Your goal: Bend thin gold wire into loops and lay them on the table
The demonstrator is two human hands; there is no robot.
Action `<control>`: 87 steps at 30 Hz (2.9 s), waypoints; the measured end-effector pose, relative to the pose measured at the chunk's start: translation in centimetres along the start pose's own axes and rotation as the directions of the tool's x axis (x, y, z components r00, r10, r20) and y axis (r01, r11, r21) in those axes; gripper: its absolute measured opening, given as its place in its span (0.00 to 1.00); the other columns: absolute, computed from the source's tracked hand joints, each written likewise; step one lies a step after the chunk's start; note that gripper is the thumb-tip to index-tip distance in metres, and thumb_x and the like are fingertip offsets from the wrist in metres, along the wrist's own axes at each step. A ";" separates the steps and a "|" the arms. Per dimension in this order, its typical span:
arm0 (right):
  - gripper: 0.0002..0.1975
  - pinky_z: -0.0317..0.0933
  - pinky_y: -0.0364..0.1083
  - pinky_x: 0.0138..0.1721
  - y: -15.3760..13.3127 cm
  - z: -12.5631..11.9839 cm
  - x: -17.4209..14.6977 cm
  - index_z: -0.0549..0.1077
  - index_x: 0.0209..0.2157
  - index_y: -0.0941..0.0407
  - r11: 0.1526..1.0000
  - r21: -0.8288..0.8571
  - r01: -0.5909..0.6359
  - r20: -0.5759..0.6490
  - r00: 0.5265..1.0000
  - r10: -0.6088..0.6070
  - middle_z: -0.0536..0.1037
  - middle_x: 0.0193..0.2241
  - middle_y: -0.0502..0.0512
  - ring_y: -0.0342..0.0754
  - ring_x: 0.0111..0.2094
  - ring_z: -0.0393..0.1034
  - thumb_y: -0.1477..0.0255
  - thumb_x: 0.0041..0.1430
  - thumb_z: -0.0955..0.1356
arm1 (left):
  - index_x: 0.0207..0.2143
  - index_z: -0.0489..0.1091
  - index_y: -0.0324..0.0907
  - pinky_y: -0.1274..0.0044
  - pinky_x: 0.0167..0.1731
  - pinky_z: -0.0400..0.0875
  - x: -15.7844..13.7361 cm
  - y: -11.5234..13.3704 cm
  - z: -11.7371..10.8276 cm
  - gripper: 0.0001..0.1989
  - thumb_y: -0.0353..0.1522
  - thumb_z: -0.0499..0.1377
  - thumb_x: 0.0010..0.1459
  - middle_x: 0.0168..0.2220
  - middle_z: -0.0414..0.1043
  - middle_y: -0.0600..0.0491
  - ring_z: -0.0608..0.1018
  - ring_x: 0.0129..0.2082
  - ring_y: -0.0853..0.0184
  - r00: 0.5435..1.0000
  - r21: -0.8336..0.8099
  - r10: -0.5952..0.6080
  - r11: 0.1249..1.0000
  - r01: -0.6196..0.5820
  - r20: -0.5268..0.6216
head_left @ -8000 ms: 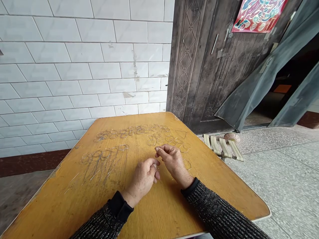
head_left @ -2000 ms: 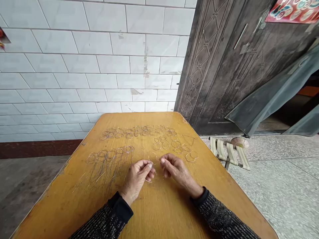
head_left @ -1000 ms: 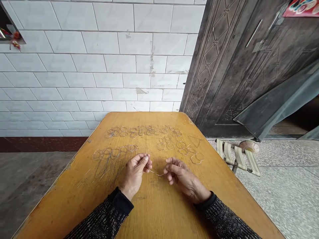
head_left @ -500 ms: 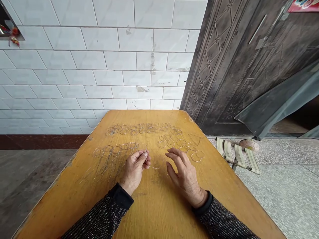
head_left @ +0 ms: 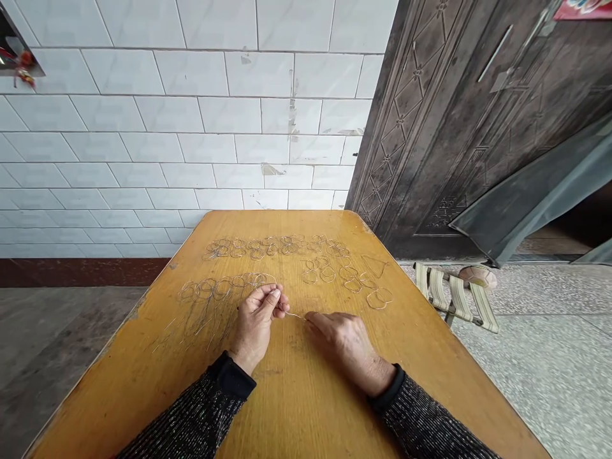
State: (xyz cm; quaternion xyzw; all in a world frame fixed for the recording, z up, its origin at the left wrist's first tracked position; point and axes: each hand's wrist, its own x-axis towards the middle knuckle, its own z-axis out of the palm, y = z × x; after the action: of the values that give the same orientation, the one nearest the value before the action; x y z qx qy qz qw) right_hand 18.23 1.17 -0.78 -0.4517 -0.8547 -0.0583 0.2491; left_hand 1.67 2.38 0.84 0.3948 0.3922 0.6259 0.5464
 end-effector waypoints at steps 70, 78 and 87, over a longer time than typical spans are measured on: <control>0.18 0.49 0.36 0.11 -1.9 0.4 0.7 0.65 0.25 0.59 0.071 0.849 -0.524 0.494 0.832 0.252 0.70 0.14 0.46 0.37 0.09 0.61 0.56 0.49 0.64 | 0.33 0.62 0.39 0.74 0.37 0.68 0.0 -0.1 -0.1 0.14 0.25 0.63 0.45 0.31 0.70 0.53 0.75 0.33 0.67 0.949 0.036 -0.070 0.997 0.062 0.306; 0.18 0.50 0.37 0.12 -2.2 -0.2 0.7 0.65 0.26 0.58 -0.003 0.849 -0.529 0.519 0.831 0.201 0.71 0.14 0.46 0.38 0.10 0.62 0.56 0.50 0.65 | 0.30 0.62 0.39 0.75 0.34 0.69 -0.2 0.0 0.2 0.14 0.24 0.64 0.42 0.28 0.71 0.54 0.75 0.30 0.68 0.964 0.031 -0.067 0.998 0.061 0.257; 0.17 0.49 0.36 0.13 -1.6 -0.6 0.6 0.67 0.30 0.59 -0.122 0.845 -0.520 0.534 0.835 0.136 0.73 0.15 0.47 0.37 0.10 0.63 0.57 0.49 0.66 | 0.30 0.65 0.38 0.78 0.30 0.68 0.2 0.0 -0.3 0.11 0.27 0.64 0.44 0.31 0.71 0.53 0.75 0.32 0.69 0.953 -0.081 -0.103 0.988 0.131 0.286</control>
State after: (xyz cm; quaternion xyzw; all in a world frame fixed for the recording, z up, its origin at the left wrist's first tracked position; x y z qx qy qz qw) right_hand 16.86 0.52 0.21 -0.3417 -0.5150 0.6892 0.3782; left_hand 1.37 2.62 0.70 0.4280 0.3018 0.5489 0.6515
